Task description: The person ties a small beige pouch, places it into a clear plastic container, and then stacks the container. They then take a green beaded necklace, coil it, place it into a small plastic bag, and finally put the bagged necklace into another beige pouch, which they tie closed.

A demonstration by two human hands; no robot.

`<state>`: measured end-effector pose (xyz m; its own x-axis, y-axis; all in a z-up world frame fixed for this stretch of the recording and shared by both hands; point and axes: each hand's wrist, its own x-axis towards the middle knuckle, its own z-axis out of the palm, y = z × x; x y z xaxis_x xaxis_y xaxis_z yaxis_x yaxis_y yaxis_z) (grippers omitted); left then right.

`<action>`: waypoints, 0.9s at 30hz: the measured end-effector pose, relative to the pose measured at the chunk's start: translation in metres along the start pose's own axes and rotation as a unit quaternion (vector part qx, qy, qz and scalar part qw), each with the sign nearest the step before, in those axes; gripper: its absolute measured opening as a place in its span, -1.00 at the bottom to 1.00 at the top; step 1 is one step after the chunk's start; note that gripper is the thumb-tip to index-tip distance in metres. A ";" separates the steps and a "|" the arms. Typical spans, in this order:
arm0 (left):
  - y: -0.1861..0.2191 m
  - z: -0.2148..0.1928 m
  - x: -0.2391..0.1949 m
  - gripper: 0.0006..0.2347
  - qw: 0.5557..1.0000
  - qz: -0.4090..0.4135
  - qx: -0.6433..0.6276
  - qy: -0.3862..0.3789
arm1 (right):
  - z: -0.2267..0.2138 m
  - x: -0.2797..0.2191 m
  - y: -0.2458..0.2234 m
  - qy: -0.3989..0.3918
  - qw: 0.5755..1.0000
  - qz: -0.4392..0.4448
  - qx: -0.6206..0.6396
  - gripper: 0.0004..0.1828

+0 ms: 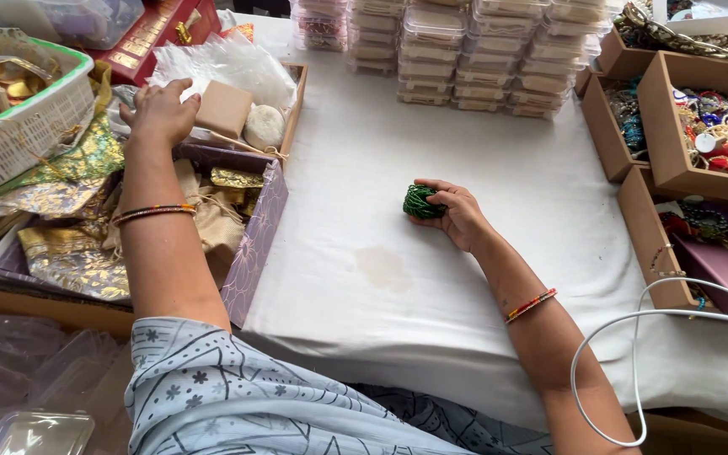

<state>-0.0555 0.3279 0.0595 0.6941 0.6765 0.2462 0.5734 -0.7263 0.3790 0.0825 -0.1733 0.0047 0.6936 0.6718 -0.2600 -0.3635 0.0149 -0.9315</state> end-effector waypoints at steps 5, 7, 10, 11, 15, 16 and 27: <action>-0.002 0.023 0.015 -0.66 0.995 -0.057 0.054 -0.058 | 0.000 0.000 0.000 -0.001 1.000 -0.002 -0.012 -0.54; 0.002 0.016 0.006 -0.75 0.999 -0.022 0.032 -0.018 | 0.000 0.001 0.000 0.003 1.000 -0.002 -0.024 -0.54; -0.010 0.023 0.015 -0.83 0.996 0.027 -0.038 0.072 | 0.000 0.001 0.001 -0.001 1.000 -0.002 -0.031 -0.53; -0.001 0.018 0.013 -0.83 0.996 0.028 -0.038 0.072 | 0.000 0.002 0.000 -0.001 1.000 -0.004 -0.029 -0.53; 0.029 0.010 0.011 -0.93 0.953 0.143 -0.029 0.265 | -0.001 0.002 0.002 -0.002 1.000 -0.003 -0.030 -0.54; 0.037 0.011 0.014 -0.89 0.927 0.185 -0.031 0.324 | -0.002 0.002 0.002 -0.006 0.999 -0.003 -0.031 -0.53; 0.222 0.020 -0.059 -0.67 0.916 0.388 -0.028 0.099 | -0.014 0.017 0.017 0.042 0.997 -0.061 0.033 -0.55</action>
<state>0.0393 0.1241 0.1112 0.7878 -0.0277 0.6154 -0.0858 -0.9942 0.0650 0.0964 -0.1721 -0.0194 0.7836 0.5981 -0.1677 -0.3104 0.1432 -0.9398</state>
